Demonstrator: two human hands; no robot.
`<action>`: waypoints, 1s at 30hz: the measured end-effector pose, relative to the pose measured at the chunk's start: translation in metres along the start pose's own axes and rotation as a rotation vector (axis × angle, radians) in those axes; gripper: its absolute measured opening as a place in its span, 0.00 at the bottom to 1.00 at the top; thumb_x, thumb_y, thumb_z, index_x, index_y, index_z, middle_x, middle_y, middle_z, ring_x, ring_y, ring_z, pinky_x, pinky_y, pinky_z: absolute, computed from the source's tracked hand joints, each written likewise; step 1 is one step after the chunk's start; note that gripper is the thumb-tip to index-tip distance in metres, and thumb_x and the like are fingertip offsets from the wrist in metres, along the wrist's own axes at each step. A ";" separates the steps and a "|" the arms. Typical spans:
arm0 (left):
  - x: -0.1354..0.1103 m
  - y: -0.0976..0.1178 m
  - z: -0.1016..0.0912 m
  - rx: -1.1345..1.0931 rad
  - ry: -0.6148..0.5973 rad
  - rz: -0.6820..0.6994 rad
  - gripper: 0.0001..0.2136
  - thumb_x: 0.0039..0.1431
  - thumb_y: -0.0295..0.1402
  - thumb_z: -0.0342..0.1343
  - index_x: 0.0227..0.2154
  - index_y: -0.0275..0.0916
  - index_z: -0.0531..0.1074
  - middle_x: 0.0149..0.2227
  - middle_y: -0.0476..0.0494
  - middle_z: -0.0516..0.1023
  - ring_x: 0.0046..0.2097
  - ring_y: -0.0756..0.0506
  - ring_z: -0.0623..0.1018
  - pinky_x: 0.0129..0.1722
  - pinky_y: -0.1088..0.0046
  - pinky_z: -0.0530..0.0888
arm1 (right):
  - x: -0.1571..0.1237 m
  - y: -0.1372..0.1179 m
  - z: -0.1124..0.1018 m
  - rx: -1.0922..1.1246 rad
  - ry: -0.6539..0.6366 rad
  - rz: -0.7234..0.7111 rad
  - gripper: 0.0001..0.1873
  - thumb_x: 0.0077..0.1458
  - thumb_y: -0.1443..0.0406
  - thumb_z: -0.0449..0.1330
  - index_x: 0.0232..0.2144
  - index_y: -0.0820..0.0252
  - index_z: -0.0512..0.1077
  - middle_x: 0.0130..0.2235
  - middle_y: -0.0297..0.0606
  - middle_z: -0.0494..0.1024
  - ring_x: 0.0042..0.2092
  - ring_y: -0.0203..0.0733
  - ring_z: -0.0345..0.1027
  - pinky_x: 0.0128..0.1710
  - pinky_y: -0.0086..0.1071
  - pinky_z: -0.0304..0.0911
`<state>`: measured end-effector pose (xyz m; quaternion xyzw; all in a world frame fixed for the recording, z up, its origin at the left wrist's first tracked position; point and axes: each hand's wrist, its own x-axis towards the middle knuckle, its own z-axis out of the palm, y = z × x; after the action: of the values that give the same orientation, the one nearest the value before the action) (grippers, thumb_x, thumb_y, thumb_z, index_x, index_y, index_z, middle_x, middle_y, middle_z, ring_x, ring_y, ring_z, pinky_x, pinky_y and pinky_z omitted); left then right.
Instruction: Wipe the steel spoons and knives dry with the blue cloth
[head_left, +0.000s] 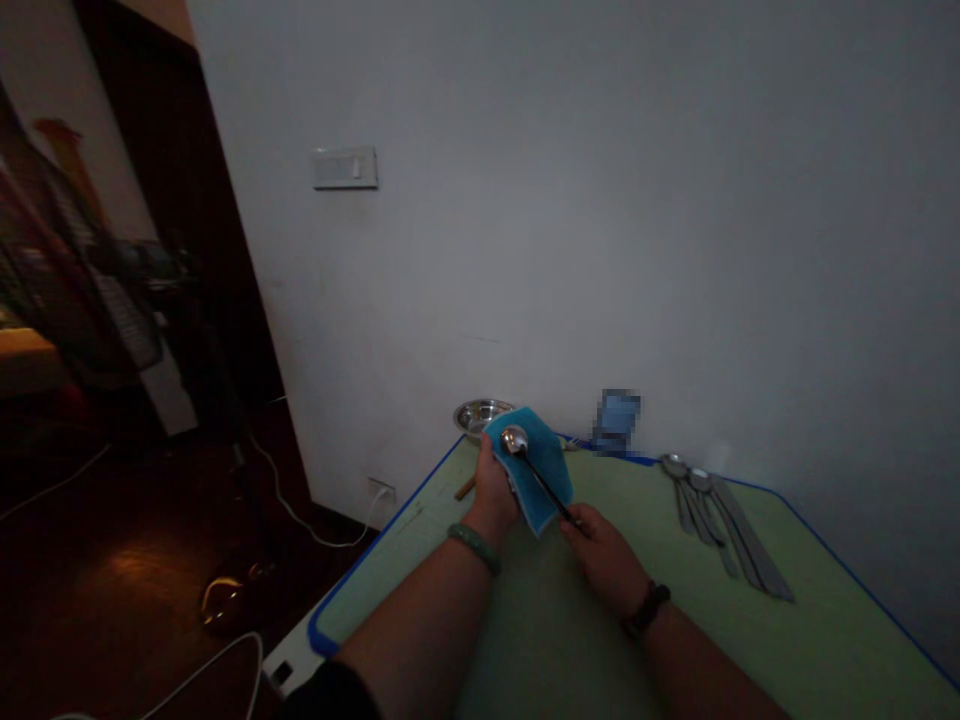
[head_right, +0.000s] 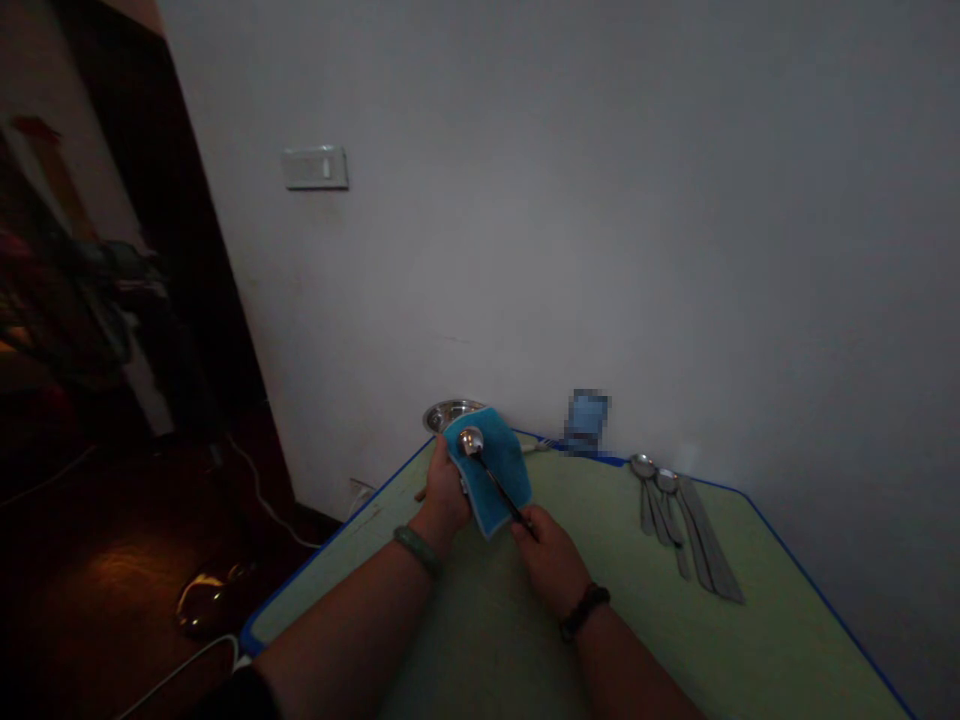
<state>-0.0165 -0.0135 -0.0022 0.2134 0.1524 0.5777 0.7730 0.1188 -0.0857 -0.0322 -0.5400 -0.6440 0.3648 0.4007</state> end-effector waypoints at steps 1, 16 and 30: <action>0.000 0.000 0.000 -0.002 -0.006 -0.008 0.31 0.47 0.55 0.41 0.40 0.32 0.70 0.32 0.36 0.77 0.39 0.37 0.74 0.43 0.56 0.67 | 0.000 0.000 0.000 0.003 0.002 -0.003 0.12 0.50 0.59 0.49 0.34 0.57 0.66 0.34 0.35 0.74 0.37 0.40 0.67 0.37 0.32 0.59; -0.002 0.002 0.004 0.048 0.056 -0.018 0.32 0.48 0.57 0.37 0.38 0.33 0.70 0.32 0.37 0.77 0.39 0.36 0.74 0.44 0.53 0.66 | 0.001 0.004 0.001 -0.032 0.017 0.055 0.15 0.49 0.56 0.49 0.37 0.56 0.65 0.31 0.34 0.74 0.33 0.40 0.67 0.32 0.32 0.60; -0.003 0.001 0.002 0.033 0.039 -0.017 0.30 0.48 0.55 0.40 0.36 0.33 0.71 0.31 0.37 0.77 0.37 0.38 0.75 0.43 0.56 0.67 | -0.002 -0.002 0.001 -0.034 0.053 0.059 0.19 0.52 0.53 0.44 0.38 0.57 0.65 0.18 0.28 0.65 0.22 0.35 0.60 0.24 0.28 0.55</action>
<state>-0.0177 -0.0165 -0.0001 0.2137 0.1785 0.5727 0.7710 0.1172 -0.0879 -0.0313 -0.5751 -0.6228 0.3512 0.3976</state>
